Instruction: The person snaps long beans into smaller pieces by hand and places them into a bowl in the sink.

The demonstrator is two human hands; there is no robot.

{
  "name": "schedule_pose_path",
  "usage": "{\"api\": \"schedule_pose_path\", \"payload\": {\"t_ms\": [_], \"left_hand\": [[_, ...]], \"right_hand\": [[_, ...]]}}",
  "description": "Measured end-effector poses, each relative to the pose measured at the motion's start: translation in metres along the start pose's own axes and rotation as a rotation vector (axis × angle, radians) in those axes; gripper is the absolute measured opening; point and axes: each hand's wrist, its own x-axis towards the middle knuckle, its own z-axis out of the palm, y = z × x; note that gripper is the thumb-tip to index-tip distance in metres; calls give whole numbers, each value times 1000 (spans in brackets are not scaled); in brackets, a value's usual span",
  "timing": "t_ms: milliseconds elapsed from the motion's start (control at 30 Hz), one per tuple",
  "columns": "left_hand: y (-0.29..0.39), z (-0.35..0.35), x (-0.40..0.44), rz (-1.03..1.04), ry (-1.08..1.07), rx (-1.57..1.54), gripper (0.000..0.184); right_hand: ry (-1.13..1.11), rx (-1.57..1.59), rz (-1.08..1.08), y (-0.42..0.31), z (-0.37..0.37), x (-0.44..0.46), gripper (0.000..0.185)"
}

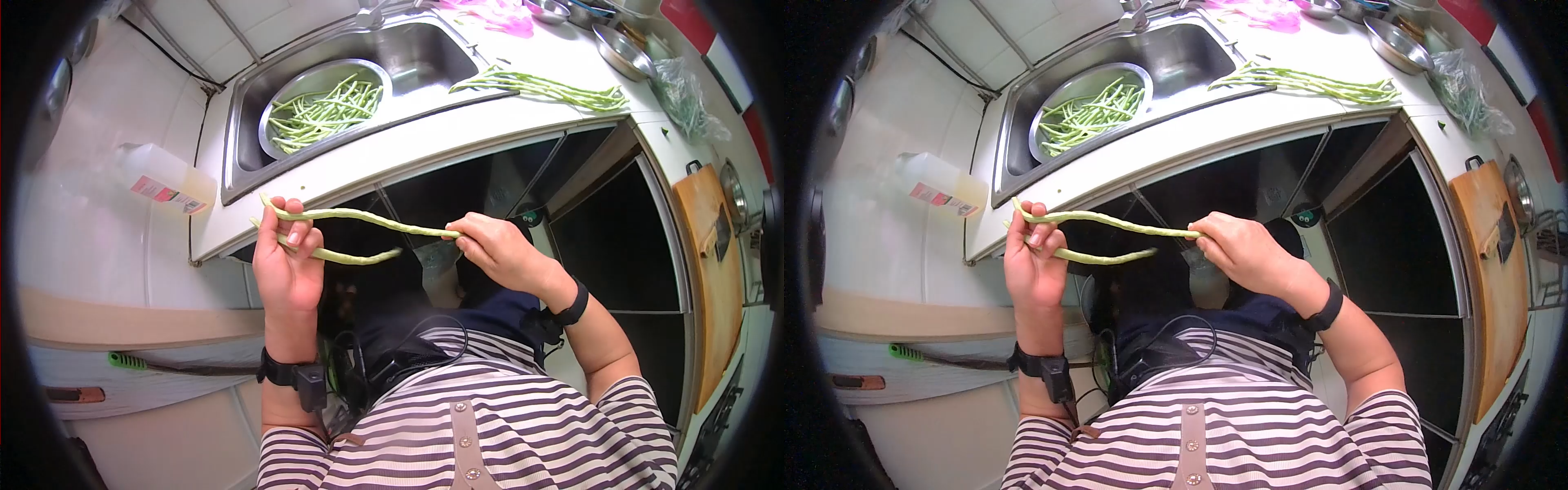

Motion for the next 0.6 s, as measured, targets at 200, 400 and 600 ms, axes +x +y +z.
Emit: {"api": "schedule_pose_path", "payload": {"t_ms": [200, 400, 600], "left_hand": [[1, 11, -5, -4, -65, 135, 24], [-2, 50, -29, 305, -310, 383, 27], [37, 67, 2, 247, -283, 194, 23]], "right_hand": [[82, -196, 56, 5, 7, 1, 9], [396, 1158, 770, 50, -6, 6, 18], [191, 1011, 765, 65, -20, -25, 21]]}}
